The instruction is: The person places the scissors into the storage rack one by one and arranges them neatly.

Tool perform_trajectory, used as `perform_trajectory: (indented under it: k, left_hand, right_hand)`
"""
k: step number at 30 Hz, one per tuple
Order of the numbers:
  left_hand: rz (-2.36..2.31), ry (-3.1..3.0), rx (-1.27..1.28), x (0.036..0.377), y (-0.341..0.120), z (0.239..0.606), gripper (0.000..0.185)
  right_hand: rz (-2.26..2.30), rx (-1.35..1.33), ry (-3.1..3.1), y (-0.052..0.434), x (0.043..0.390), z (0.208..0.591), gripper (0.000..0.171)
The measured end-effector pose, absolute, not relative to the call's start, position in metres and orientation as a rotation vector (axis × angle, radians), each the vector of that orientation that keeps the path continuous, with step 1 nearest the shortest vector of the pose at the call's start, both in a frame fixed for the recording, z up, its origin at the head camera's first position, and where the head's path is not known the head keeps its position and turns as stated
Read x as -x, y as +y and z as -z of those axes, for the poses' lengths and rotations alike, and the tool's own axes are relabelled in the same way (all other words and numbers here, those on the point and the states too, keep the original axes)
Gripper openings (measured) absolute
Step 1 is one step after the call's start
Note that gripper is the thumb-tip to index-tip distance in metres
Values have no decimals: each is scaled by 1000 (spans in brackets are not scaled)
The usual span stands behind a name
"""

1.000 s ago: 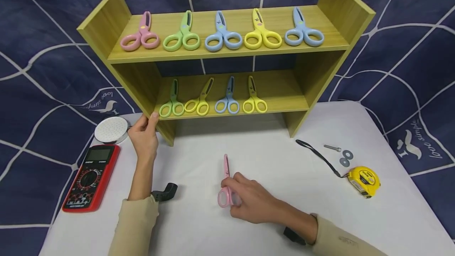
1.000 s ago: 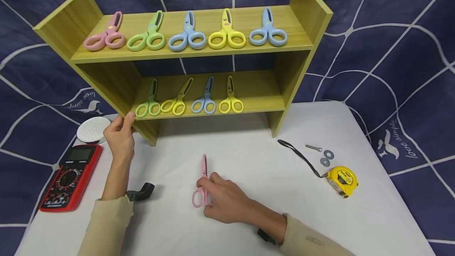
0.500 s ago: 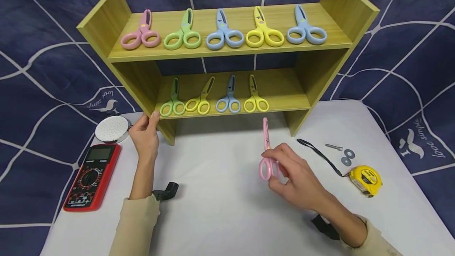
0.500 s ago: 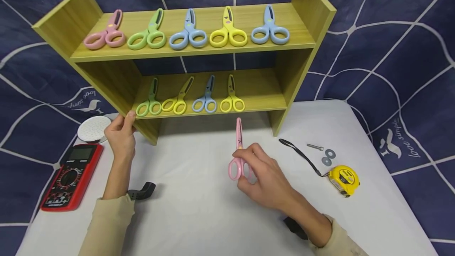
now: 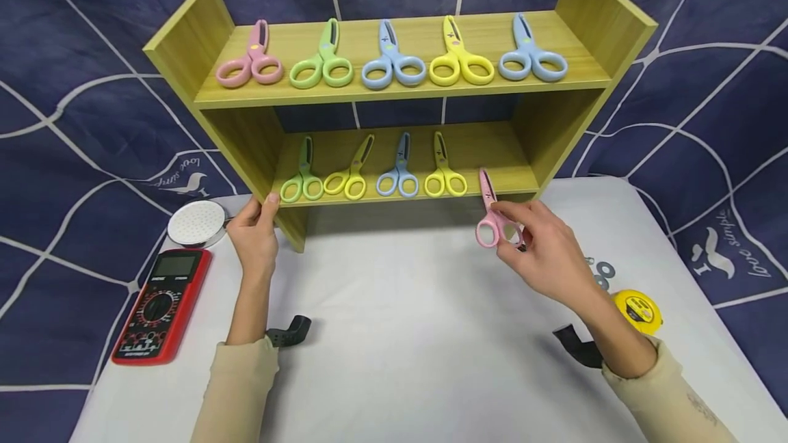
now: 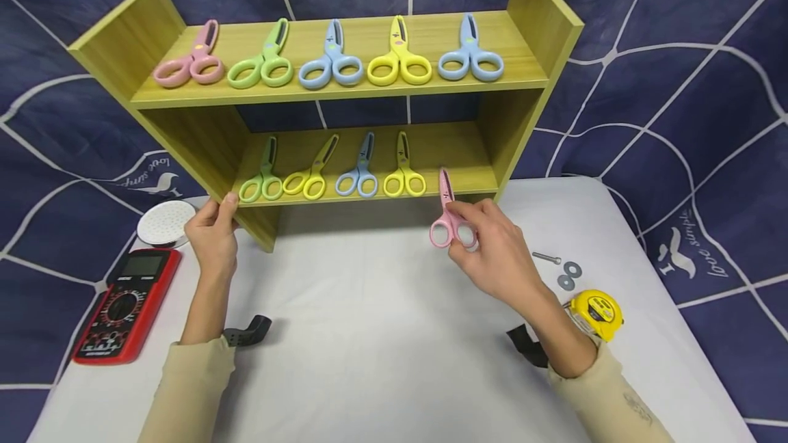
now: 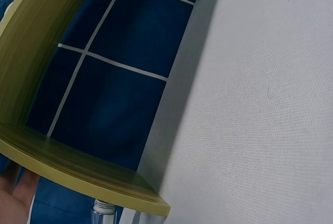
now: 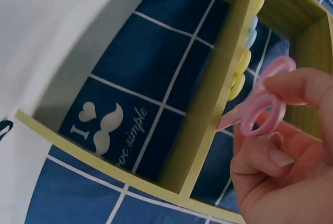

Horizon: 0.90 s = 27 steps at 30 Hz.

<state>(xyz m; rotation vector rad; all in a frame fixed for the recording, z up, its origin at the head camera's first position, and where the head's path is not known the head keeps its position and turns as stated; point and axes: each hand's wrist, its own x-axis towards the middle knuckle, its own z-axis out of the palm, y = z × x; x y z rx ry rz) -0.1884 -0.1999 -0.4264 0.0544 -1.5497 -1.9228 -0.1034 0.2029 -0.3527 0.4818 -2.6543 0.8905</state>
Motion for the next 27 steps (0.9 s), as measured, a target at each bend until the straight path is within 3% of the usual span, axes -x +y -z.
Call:
perform_trajectory:
  k: [18,27]
  left_hand:
    - [1914,-1574,-93,188,-203,428,23]
    - [1873,-1632,-100,186,-203,427,26]
  right_hand:
    - [-878,-380,-2531,196,159,350,41]
    - [-891,-393,-2538,195,162,351,39]
